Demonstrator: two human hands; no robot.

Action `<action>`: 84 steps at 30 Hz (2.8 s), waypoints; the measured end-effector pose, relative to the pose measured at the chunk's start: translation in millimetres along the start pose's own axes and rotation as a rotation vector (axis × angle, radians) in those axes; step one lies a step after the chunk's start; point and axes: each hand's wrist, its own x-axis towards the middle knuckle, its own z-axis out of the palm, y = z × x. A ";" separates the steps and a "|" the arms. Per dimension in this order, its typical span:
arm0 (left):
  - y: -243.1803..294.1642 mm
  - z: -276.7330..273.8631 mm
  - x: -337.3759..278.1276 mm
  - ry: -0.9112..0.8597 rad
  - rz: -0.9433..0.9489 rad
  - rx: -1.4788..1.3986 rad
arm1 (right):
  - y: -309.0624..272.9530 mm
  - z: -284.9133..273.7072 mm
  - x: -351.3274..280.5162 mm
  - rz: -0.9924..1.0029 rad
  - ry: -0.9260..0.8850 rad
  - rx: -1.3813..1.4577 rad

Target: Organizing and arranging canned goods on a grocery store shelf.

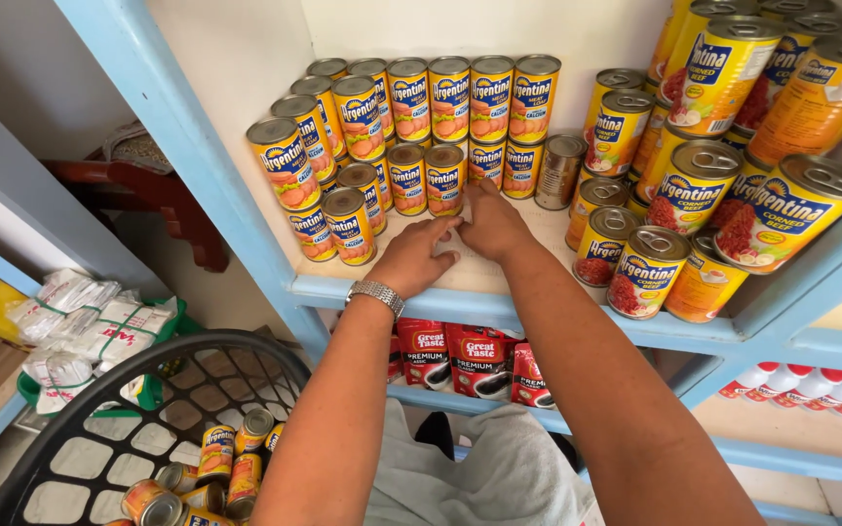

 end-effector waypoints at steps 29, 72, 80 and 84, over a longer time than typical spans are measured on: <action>6.2 -3.0 -1.4 0.022 -0.012 -0.023 | -0.3 -2.1 -1.4 0.022 -0.018 0.003; 14.3 -6.7 -6.0 0.024 -0.057 -0.034 | -16.5 -14.1 -8.1 0.098 -0.079 -0.002; 10.2 -3.9 -5.7 0.042 -0.027 -0.017 | -10.3 -9.1 -6.3 0.062 -0.043 0.022; 8.9 -3.2 -5.8 0.047 -0.008 -0.019 | -5.8 -4.7 -2.7 0.053 -0.043 -0.002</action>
